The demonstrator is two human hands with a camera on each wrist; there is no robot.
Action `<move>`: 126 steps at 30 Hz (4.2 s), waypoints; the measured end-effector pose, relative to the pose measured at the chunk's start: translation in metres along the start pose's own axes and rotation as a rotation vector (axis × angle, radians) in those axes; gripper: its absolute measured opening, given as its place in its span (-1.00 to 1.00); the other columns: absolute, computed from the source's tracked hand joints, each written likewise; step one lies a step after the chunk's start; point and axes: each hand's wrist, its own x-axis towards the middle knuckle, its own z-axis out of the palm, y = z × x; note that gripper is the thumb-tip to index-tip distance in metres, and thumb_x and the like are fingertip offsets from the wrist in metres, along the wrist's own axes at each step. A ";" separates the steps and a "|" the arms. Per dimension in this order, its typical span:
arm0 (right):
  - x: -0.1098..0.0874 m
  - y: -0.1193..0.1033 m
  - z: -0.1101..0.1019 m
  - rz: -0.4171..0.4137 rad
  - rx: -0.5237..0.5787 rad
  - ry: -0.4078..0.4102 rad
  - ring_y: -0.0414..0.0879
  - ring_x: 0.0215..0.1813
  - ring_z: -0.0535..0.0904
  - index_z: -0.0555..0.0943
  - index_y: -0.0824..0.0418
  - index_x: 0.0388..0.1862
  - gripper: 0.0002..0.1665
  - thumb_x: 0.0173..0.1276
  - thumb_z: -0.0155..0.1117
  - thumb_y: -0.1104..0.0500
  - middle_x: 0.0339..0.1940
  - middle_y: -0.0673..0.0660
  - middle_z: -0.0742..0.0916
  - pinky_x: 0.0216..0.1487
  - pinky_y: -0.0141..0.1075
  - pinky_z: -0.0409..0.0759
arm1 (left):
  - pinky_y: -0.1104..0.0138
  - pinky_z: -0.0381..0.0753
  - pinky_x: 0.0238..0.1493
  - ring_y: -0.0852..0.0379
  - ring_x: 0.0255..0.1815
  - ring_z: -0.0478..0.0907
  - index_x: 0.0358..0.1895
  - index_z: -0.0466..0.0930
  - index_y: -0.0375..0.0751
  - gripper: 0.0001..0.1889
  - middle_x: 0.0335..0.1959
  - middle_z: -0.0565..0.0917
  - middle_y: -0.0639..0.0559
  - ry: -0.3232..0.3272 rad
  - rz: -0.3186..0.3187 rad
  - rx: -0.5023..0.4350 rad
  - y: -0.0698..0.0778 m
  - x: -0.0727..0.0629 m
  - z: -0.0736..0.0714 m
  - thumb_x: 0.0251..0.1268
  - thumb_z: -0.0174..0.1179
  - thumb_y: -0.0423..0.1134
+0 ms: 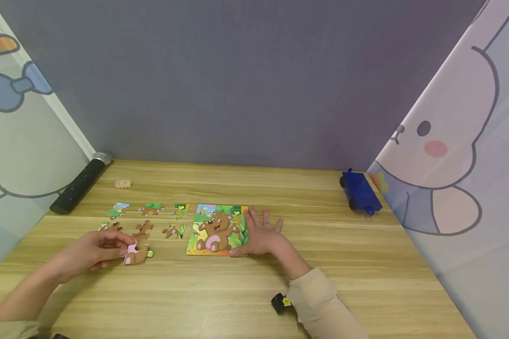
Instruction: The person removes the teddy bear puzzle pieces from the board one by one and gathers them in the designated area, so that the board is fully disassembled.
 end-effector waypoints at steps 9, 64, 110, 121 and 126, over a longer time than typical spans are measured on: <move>0.002 0.001 0.001 0.004 -0.009 0.003 0.35 0.60 -0.38 -0.22 0.16 0.69 0.50 0.12 0.35 -0.54 0.69 0.12 -0.17 0.27 0.59 -0.40 | 0.41 0.37 -0.62 0.21 -0.59 0.34 0.12 0.61 -0.38 -0.69 -0.17 0.57 -0.13 0.040 -0.034 0.014 0.000 -0.002 -0.001 0.39 0.29 -0.32; 0.002 0.000 0.002 0.003 -0.003 0.010 0.36 0.60 -0.40 -0.18 0.16 0.69 0.48 0.12 0.37 -0.51 0.69 0.12 -0.14 0.26 0.61 -0.37 | 0.45 0.29 -0.66 0.19 -0.67 0.29 0.01 0.63 -0.29 -0.81 -0.22 0.59 -0.12 -0.149 0.122 -0.008 0.060 0.083 0.113 0.41 0.26 -0.32; 0.001 0.001 0.002 0.013 0.014 0.005 0.35 0.60 -0.42 -0.21 0.19 0.68 0.51 0.11 0.38 -0.51 0.69 0.13 -0.16 0.27 0.60 -0.40 | 0.40 0.53 -0.56 0.14 -0.54 0.62 0.00 0.66 -0.36 -0.82 -0.32 0.71 -0.10 -0.079 0.048 -0.145 0.084 0.121 0.163 0.38 0.26 -0.44; 0.001 0.002 0.001 0.014 0.007 0.001 0.35 0.60 -0.41 -0.22 0.18 0.69 0.51 0.10 0.37 -0.52 0.69 0.12 -0.17 0.26 0.60 -0.39 | 0.42 0.51 -0.59 0.16 -0.60 0.60 -0.05 0.62 -0.39 -0.85 -0.35 0.69 -0.12 -0.030 0.059 -0.177 0.082 0.124 0.172 0.37 0.27 -0.47; 0.003 0.001 0.002 0.016 -0.013 0.004 0.36 0.60 -0.38 -0.20 0.18 0.69 0.51 0.10 0.36 -0.53 0.69 0.12 -0.15 0.27 0.60 -0.37 | 0.41 0.52 -0.57 0.15 -0.57 0.59 -0.05 0.61 -0.39 -0.85 -0.33 0.68 -0.13 -0.008 0.031 -0.208 0.081 0.124 0.171 0.37 0.26 -0.47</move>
